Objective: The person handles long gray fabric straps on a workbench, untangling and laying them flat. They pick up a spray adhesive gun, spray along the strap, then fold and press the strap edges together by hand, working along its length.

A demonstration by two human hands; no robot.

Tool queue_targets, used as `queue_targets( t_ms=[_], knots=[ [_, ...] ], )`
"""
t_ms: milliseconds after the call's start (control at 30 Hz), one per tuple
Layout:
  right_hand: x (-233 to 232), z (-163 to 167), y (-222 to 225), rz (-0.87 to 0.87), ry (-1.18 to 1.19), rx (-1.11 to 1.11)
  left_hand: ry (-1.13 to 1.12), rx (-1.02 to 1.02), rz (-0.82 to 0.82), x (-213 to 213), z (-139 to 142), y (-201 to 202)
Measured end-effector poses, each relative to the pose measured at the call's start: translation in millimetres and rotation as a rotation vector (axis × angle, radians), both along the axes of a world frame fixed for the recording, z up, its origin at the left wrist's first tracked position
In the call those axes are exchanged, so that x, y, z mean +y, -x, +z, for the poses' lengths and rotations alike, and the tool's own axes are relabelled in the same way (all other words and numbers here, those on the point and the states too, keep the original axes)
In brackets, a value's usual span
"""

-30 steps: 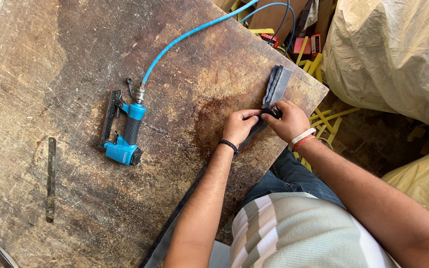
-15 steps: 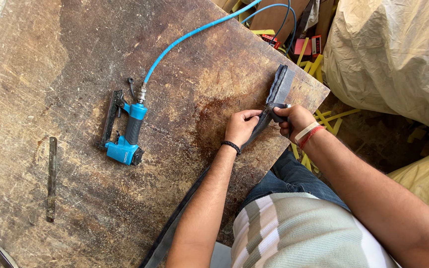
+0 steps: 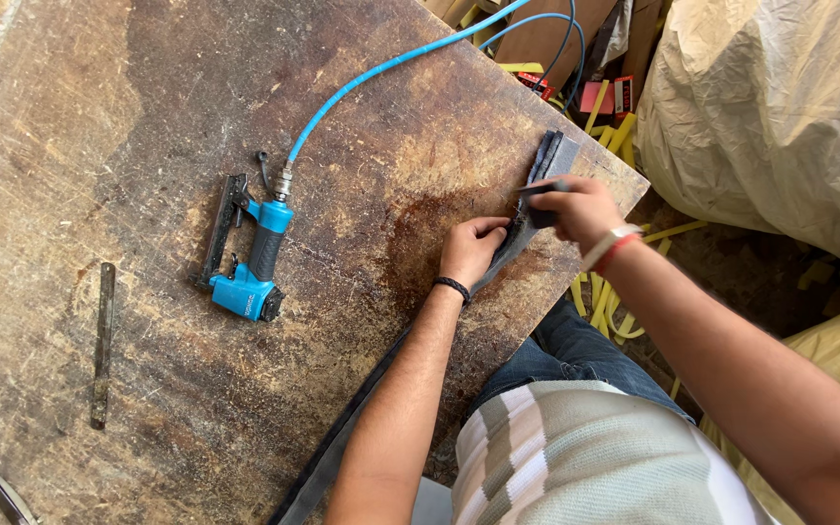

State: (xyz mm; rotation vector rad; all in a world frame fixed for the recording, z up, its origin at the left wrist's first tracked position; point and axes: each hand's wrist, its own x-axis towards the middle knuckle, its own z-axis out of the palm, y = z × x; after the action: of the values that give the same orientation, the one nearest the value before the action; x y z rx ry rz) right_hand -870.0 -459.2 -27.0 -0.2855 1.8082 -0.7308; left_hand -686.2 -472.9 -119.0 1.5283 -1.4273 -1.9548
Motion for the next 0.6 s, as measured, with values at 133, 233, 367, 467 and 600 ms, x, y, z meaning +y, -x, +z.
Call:
queue_targets(
  t_ms=[133, 233, 367, 467, 600],
  knots=[
    [-48, 8, -59, 0.267, 0.03, -0.116, 0.211, -0.111, -0.069, 5, -5, -5],
    [-71, 8, -89, 0.436, 0.135, -0.084, 0.207, -0.242, -0.082, 6, -5, -8],
    [-92, 1, -103, 0.377, 0.14, -0.101, 0.319, -0.2, -0.025, 5, -1, -11],
    [-107, -2, -118, 0.418, 0.149, -0.147, 0.276, -0.184, 0.024, 3, 6, -18],
    [-121, 1, -128, 0.309, 0.269, -0.448, -0.045, 0.104, 0.37, -7, 14, -48]
  ],
)
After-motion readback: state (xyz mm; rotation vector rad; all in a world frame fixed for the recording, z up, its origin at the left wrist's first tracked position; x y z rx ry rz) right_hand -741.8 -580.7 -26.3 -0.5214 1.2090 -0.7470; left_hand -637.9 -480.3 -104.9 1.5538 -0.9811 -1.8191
